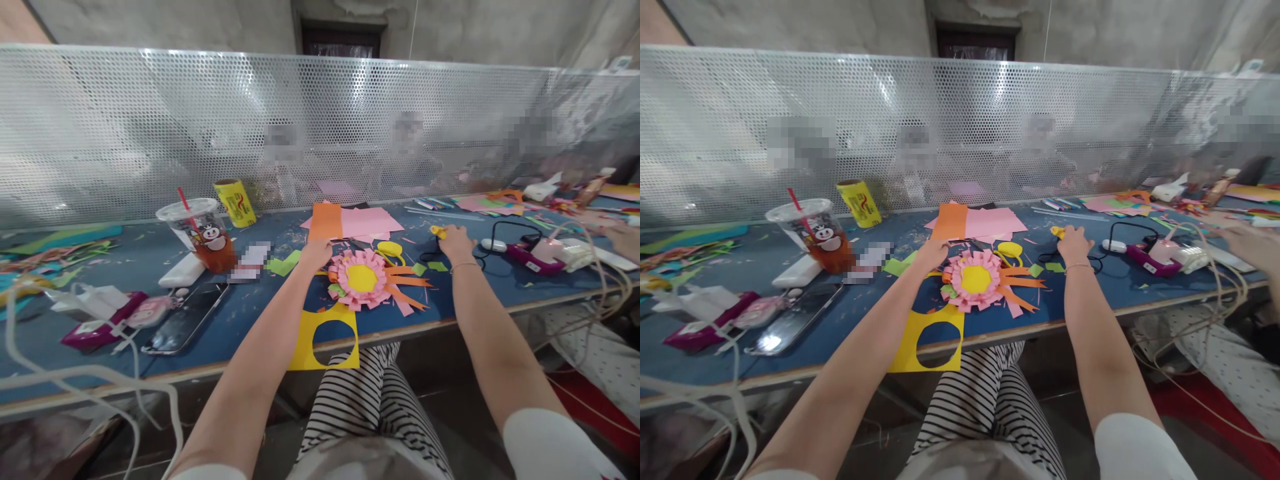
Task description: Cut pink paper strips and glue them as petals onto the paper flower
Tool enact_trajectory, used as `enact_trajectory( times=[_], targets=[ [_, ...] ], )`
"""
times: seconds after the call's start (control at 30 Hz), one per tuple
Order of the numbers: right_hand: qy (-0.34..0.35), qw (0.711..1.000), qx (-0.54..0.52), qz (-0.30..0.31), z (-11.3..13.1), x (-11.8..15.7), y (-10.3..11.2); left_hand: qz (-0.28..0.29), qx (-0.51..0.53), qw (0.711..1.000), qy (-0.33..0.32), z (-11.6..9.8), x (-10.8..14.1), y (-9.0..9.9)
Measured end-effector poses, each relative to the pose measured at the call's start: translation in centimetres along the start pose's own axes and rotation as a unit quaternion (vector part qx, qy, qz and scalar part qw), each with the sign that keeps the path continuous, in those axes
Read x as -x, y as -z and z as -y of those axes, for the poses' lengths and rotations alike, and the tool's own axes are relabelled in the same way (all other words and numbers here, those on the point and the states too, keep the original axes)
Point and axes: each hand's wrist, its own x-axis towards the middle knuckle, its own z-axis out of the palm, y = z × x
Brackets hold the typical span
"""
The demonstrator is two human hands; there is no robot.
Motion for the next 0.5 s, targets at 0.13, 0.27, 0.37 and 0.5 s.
enact_trajectory(
  times=[0.13,0.27,0.37,0.5],
  targets=[
    [-0.019,0.999,0.022,0.02,-0.1,0.0,-0.3,0.003,-0.035,0.998,0.053,0.5,0.1,0.1],
    [-0.022,0.998,0.04,0.038,0.2,0.2,-0.5,0.022,-0.082,0.994,0.07,1.1,0.4,0.1],
    [-0.023,0.998,0.047,0.032,0.5,0.5,-0.6,0.039,-0.096,0.992,0.078,1.7,0.2,-0.3],
    [-0.028,0.997,0.058,0.039,1.1,0.9,-0.9,0.061,-0.112,0.988,0.087,2.0,-0.1,-1.0]
  ],
)
